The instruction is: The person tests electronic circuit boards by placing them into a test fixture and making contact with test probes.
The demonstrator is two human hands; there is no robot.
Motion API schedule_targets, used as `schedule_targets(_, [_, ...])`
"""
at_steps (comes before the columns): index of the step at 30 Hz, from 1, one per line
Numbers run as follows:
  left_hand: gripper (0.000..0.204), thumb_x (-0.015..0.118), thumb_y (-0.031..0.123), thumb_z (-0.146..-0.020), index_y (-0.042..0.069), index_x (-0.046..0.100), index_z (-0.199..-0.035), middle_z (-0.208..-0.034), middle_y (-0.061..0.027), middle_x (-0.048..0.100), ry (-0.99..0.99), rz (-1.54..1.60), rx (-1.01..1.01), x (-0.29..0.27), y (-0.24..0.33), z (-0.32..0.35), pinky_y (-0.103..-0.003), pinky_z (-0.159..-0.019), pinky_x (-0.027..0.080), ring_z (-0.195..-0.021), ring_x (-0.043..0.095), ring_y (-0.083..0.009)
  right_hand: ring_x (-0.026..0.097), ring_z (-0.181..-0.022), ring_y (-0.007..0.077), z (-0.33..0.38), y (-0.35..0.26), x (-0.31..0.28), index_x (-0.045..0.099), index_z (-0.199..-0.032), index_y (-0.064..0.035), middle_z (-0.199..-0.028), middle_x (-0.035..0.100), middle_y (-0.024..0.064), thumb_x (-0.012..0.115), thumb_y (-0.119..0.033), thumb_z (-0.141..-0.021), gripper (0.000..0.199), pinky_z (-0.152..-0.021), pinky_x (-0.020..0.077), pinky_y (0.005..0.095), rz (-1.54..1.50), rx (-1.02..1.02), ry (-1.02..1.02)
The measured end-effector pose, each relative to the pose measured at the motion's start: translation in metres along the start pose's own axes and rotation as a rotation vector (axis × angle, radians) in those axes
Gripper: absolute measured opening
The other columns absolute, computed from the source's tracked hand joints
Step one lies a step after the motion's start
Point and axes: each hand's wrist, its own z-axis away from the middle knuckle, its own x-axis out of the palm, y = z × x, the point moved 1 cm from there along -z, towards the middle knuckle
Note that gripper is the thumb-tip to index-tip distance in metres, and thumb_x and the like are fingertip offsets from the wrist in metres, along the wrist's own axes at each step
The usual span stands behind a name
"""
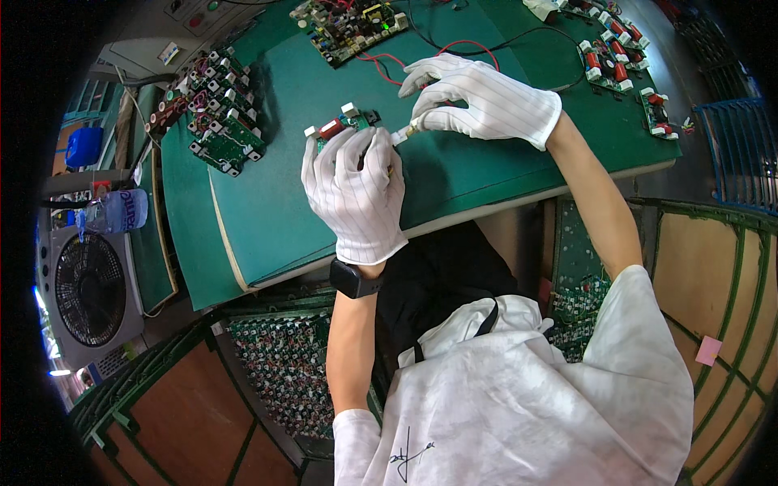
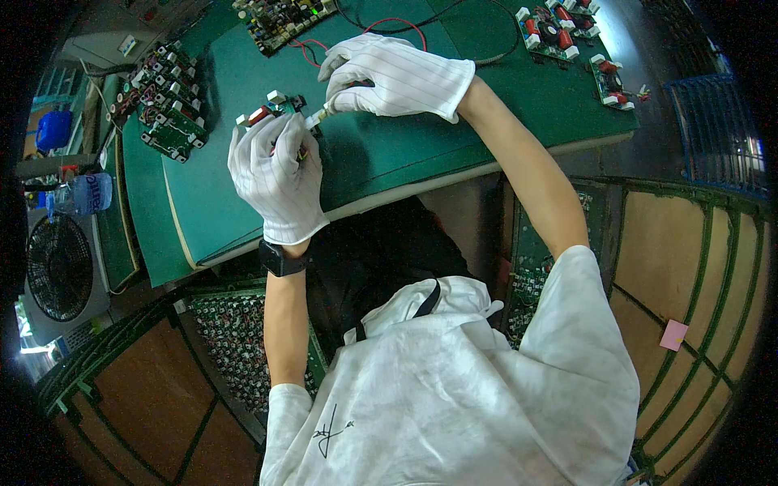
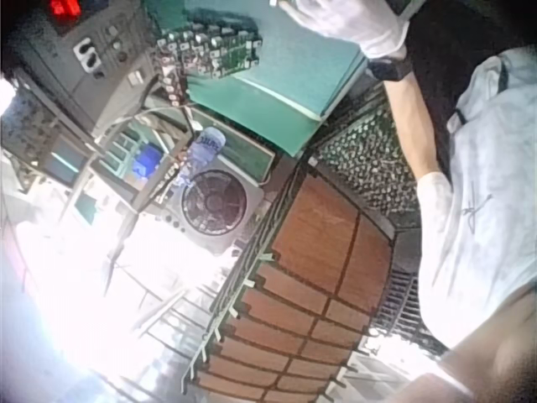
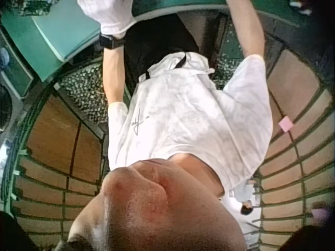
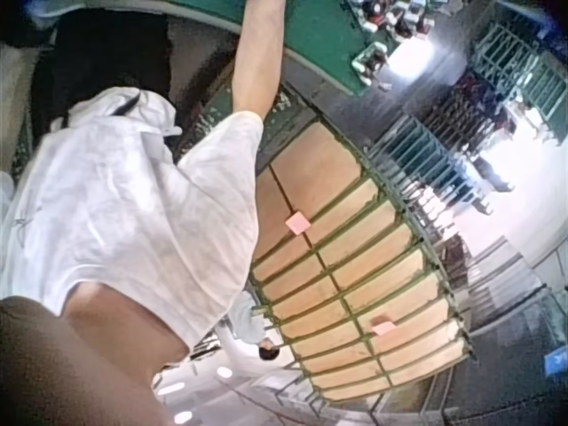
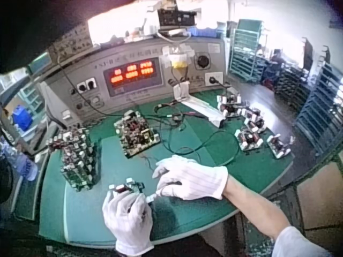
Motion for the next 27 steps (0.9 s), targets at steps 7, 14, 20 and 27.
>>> schedule_targets(7, [0.038,0.081,0.005,-0.076,0.018,0.066,-0.109,-0.105,0.0008,0.066,0.0,0.008,0.037,0.006,-0.001,0.002,-0.053,-0.106,0.049,-0.103,0.067,-0.0226,0.059,-0.126,0.03,0.001,-0.003,0.009,0.076,-0.1,-0.0043,-0.127,0.065,0.012,0.069,-0.025,-0.096,0.022,-0.106,0.0481,0.0426,-0.07,0.073,-0.01])
schedule_targets(14, [0.039,0.082,0.008,-0.075,0.015,0.065,-0.11,-0.112,-0.003,0.064,-0.156,-0.008,0.025,-0.01,0.001,-0.008,-0.055,-0.109,0.047,-0.112,0.063,-0.0269,0.06,-0.123,0.0312,0.006,-0.014,0.002,0.076,-0.107,-0.0054,-0.127,0.065,0.0132,0.072,-0.025,-0.094,0.023,-0.104,0.0495,0.0407,0.025,0.099,0.016])
schedule_targets(20, [0.064,0.087,0.007,-0.073,0.005,0.065,-0.133,-0.122,-0.016,0.065,-0.267,0.245,-0.276,-0.081,0.051,0.001,-0.045,-0.101,0.049,-0.118,0.06,-0.0341,0.073,-0.098,0.0238,0.096,-0.01,-0.07,0.071,-0.124,-0.0113,-0.109,0.074,0.0155,0.061,-0.039,-0.101,0.037,-0.087,0.0578,0.0359,0.114,0.518,0.418])
schedule_targets(27, [0.075,0.068,0.039,-0.1,-0.009,0.04,-0.151,-0.092,-0.0111,0.071,-0.637,1.233,-1.252,-0.018,0.101,-0.02,-0.022,-0.047,0.045,-0.055,0.06,-0.0091,0.073,-0.069,0.0345,0.123,-0.018,-0.031,0.058,-0.14,-0.0174,-0.088,0.075,0.0172,0.058,-0.049,-0.102,0.049,-0.068,0.0583,0.0442,0.129,0.973,0.4])
